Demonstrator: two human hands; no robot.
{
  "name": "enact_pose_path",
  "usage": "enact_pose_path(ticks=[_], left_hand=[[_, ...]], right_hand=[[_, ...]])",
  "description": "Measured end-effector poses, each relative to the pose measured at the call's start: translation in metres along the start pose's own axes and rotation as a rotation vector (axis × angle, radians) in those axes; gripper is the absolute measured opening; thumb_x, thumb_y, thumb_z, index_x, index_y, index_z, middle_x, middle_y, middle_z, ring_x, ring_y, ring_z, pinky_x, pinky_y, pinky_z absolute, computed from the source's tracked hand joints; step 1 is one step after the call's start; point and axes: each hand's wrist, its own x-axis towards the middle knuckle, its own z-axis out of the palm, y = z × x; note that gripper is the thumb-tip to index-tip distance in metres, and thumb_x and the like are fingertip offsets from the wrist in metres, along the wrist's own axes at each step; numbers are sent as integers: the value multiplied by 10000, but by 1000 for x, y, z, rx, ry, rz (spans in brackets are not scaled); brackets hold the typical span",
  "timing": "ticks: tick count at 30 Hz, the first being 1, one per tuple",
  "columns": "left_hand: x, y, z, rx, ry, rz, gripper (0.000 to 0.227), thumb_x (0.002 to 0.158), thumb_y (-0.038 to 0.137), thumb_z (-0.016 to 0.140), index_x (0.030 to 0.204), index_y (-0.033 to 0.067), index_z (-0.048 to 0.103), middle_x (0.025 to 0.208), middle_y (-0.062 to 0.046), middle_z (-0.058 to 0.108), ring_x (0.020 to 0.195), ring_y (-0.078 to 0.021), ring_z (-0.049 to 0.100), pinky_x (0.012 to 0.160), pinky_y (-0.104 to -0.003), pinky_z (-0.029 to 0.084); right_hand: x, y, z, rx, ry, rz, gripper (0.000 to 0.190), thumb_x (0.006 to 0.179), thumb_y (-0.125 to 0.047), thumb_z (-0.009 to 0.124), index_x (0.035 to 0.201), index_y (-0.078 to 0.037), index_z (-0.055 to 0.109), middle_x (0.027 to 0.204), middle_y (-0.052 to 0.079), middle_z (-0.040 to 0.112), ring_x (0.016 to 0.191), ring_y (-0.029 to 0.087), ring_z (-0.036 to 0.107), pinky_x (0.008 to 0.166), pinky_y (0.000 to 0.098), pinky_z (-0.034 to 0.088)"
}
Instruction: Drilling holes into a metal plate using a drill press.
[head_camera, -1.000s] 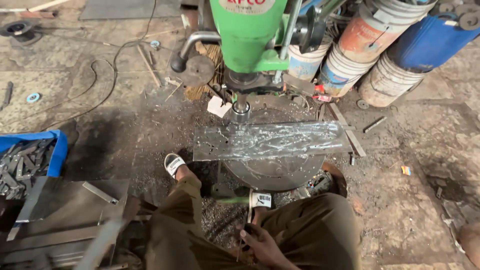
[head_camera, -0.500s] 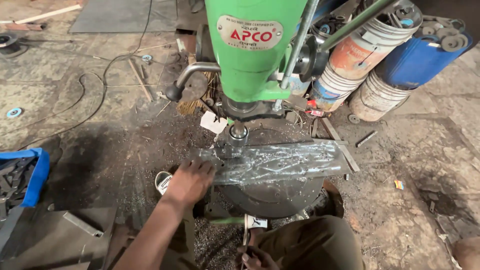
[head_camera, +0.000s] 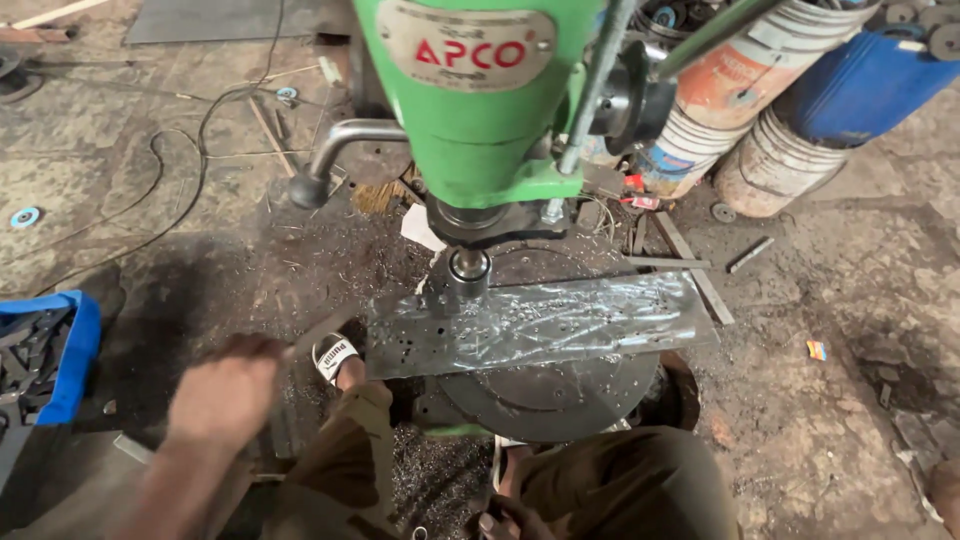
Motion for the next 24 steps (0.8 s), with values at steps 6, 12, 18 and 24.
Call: enact_pose_path(ticks=[6, 12, 18, 24], left_hand=[[0, 13, 24, -141, 860, 106, 315, 846, 228, 613, 1133, 157, 721, 1175, -46, 715, 1040, -256, 706, 880, -423, 597], [15, 64, 2, -11, 981, 369, 408, 770, 236, 647, 1151, 104, 709, 1210, -60, 669, 1083, -260, 631, 853, -414, 565], [15, 53, -3, -102, 1066, 488, 474, 721, 204, 657, 1166, 49, 709, 1218, -83, 666, 1097, -270, 631, 910, -411, 534], [19, 65, 4, -310, 1124, 489, 427, 744, 140, 672, 1159, 50, 710, 1268, -96, 659, 1111, -271, 639, 917, -413, 553]], right_hand=[[-38, -131, 63, 361, 99, 106, 499, 865, -215, 783, 1263, 67, 680, 967, 197, 809, 859, 260, 761, 848, 411, 611], [-31, -130, 40, 151, -154, -11, 502, 934, -288, 744, 1310, 34, 663, 1041, 138, 796, 951, 211, 741, 907, 367, 577], [-38, -157, 42, 404, -96, 209, 513, 890, -281, 728, 1300, 8, 620, 1014, 169, 767, 974, 276, 769, 900, 449, 600], [-41, -141, 48, 358, -2, 92, 550, 895, -248, 751, 1320, 69, 605, 1023, 200, 761, 969, 292, 767, 884, 465, 620]])
